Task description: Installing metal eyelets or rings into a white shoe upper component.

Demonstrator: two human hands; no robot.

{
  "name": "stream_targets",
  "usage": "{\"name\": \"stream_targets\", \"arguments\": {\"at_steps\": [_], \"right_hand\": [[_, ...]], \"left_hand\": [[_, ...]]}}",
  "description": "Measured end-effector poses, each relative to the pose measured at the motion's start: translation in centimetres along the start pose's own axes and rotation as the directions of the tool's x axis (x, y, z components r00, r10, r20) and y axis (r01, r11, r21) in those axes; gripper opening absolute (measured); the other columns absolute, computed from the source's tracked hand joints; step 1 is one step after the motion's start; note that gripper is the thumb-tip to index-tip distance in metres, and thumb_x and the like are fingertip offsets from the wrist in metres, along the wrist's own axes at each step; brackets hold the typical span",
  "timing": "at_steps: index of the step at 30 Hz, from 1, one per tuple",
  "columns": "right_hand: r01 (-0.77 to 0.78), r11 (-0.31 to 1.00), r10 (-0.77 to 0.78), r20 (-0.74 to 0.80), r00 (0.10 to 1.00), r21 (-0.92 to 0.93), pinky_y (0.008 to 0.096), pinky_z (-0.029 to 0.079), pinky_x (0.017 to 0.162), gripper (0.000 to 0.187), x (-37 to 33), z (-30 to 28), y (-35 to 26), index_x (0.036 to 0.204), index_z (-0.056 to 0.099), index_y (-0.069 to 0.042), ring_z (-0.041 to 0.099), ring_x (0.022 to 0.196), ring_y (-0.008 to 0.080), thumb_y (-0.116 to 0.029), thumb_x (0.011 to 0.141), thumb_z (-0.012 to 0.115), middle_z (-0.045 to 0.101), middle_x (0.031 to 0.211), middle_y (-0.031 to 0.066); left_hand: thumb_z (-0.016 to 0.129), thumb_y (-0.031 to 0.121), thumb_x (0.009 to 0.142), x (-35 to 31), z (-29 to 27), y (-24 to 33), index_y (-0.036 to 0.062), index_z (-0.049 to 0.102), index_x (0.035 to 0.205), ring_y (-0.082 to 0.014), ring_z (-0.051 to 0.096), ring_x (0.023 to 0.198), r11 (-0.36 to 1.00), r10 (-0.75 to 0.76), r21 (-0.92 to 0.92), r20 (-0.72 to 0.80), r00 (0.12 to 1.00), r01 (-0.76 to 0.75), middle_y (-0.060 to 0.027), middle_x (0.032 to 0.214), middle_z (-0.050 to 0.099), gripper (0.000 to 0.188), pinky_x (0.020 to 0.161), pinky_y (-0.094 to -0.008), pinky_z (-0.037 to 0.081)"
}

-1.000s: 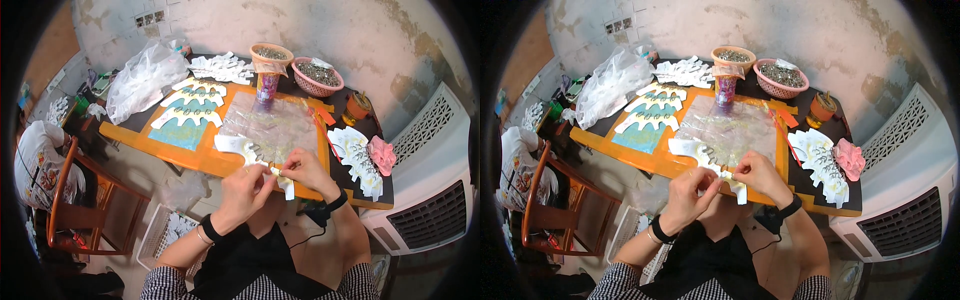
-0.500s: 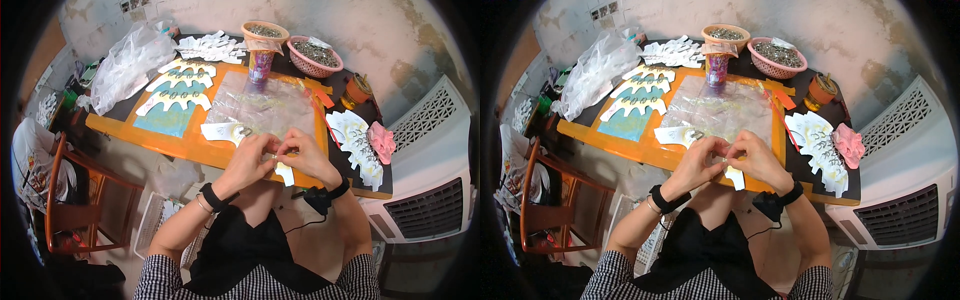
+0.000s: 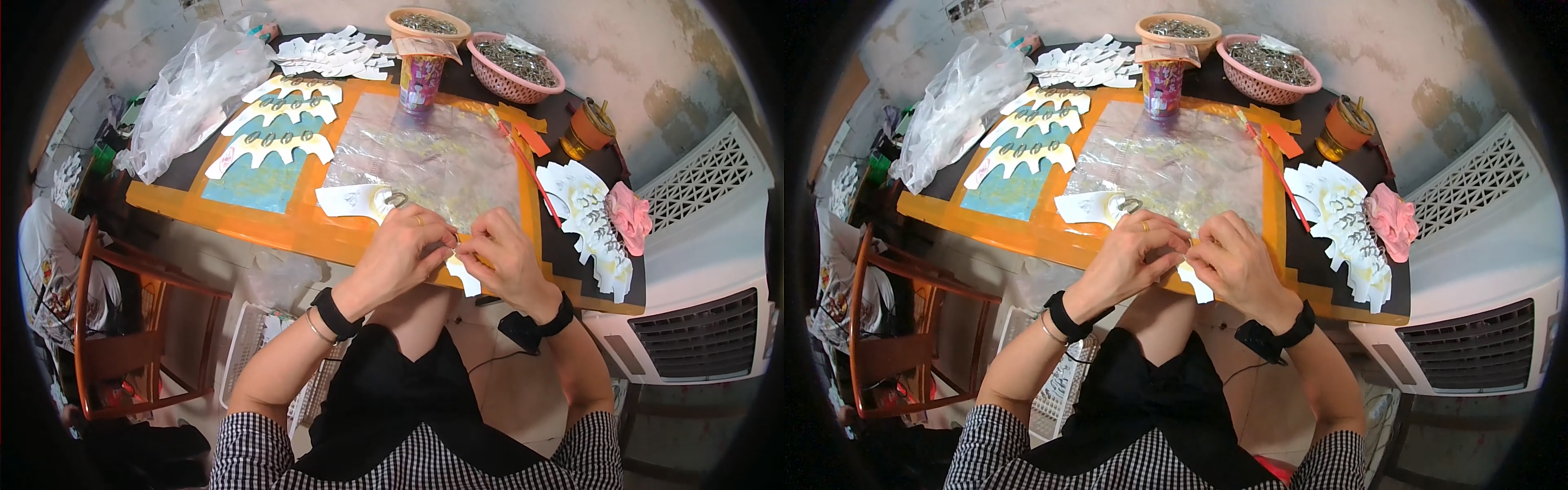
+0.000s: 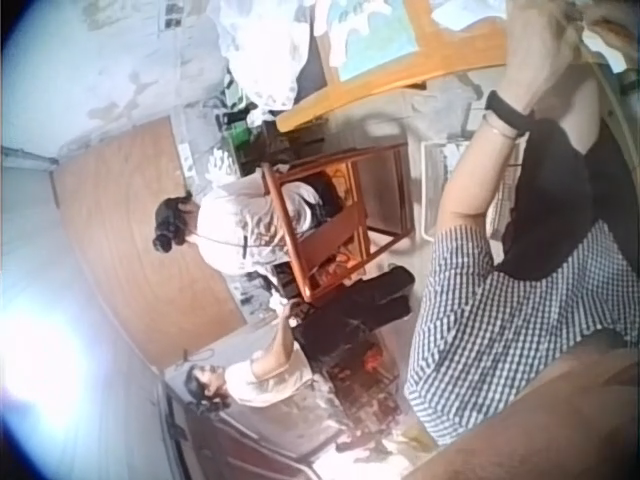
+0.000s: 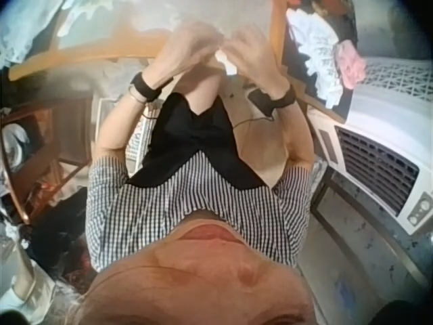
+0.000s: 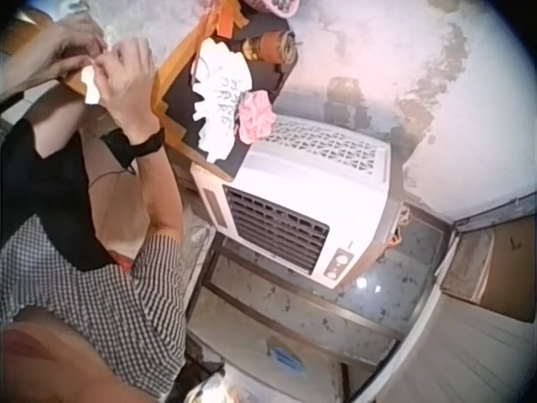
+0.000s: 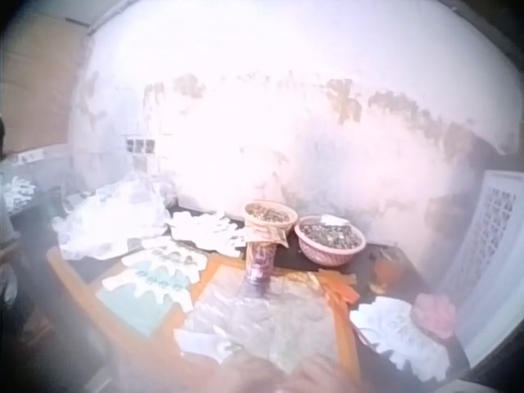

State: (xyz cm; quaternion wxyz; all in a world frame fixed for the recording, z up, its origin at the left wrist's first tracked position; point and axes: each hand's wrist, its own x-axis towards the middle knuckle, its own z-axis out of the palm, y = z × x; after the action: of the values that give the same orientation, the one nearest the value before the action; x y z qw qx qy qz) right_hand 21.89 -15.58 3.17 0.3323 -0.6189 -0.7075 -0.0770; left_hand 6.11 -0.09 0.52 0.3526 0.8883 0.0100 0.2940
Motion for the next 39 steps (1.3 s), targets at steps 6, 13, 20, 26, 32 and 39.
{"name": "stream_targets", "arguments": {"at_steps": [6,13,20,26,32,39], "right_hand": [[-0.256,0.931,0.252,0.049,0.966,0.26,0.036,0.051,0.076,0.02,-0.7,-0.9,0.3,0.096,0.074,-0.003,0.061,0.09,0.0278,-0.001,0.077,0.08,0.058,0.098,0.0083],[-0.058,0.996,0.051,0.101,0.994,0.069,0.0373,0.05,0.079,0.013,0.4,-1.2,0.4,0.091,0.073,-0.004,0.061,0.09,0.0265,-0.005,0.08,0.08,0.059,0.094,0.0071],[0.105,0.994,-0.102,0.059,0.993,-0.036,0.0384,0.049,0.079,0.013,0.9,-1.0,1.0,0.085,0.068,-0.005,0.06,0.09,0.0265,-0.007,0.078,0.079,0.059,0.093,0.0064],[0.334,0.938,-0.318,0.151,0.936,-0.094,0.038,0.05,0.079,0.022,1.5,-1.6,1.3,0.09,0.066,-0.002,0.06,0.094,0.0258,-0.005,0.071,0.077,0.058,0.096,0.0069],[0.369,0.918,-0.348,0.149,0.925,-0.147,0.037,0.051,0.08,0.022,1.3,-1.7,1.0,0.091,0.065,0.0,0.062,0.097,0.0247,-0.004,0.071,0.072,0.059,0.096,0.007],[0.412,0.871,-0.38,0.164,0.91,-0.269,0.035,0.051,0.083,0.019,1.0,-1.9,0.6,0.091,0.066,-0.001,0.064,0.101,0.023,-0.007,0.073,0.068,0.061,0.097,0.0064]], "left_hand": [[0.076,0.01,0.087,0.1,-0.1,0.3,0.0082,0.073,0.093,-0.0279,0.062,0.108,1.0,0.016,0.005,-0.003,1.0,-0.016,-0.0039,0.109,0.072,0.007,0.096,-0.0424,0.046],[0.075,0.01,0.087,0.0,-0.4,0.9,0.0071,0.071,0.093,-0.0288,0.061,0.107,1.0,-0.01,0.025,0.002,1.0,0.01,-0.0042,0.113,0.072,0.008,0.098,-0.0429,0.046],[0.076,0.012,0.087,0.0,-0.1,0.6,0.0062,0.07,0.09,-0.0282,0.062,0.106,1.0,-0.006,0.028,-0.009,1.0,0.007,-0.0048,0.11,0.072,0.009,0.097,-0.0423,0.046],[0.076,0.012,0.087,-0.1,-0.1,0.3,0.0068,0.07,0.091,-0.0282,0.063,0.106,0.999,-0.004,0.042,-0.006,1.0,0.005,-0.0042,0.108,0.073,0.009,0.096,-0.0428,0.046],[0.076,0.012,0.087,-0.1,-0.1,0.3,0.0087,0.07,0.092,-0.0268,0.063,0.108,0.998,0.016,0.058,-0.002,1.0,-0.016,-0.0028,0.11,0.073,0.009,0.095,-0.0423,0.046],[0.076,0.01,0.086,-0.2,0.0,0.1,0.0093,0.071,0.094,-0.0263,0.063,0.109,0.997,0.045,0.065,-0.004,0.999,-0.045,-0.0021,0.112,0.072,0.01,0.095,-0.042,0.045]]}}
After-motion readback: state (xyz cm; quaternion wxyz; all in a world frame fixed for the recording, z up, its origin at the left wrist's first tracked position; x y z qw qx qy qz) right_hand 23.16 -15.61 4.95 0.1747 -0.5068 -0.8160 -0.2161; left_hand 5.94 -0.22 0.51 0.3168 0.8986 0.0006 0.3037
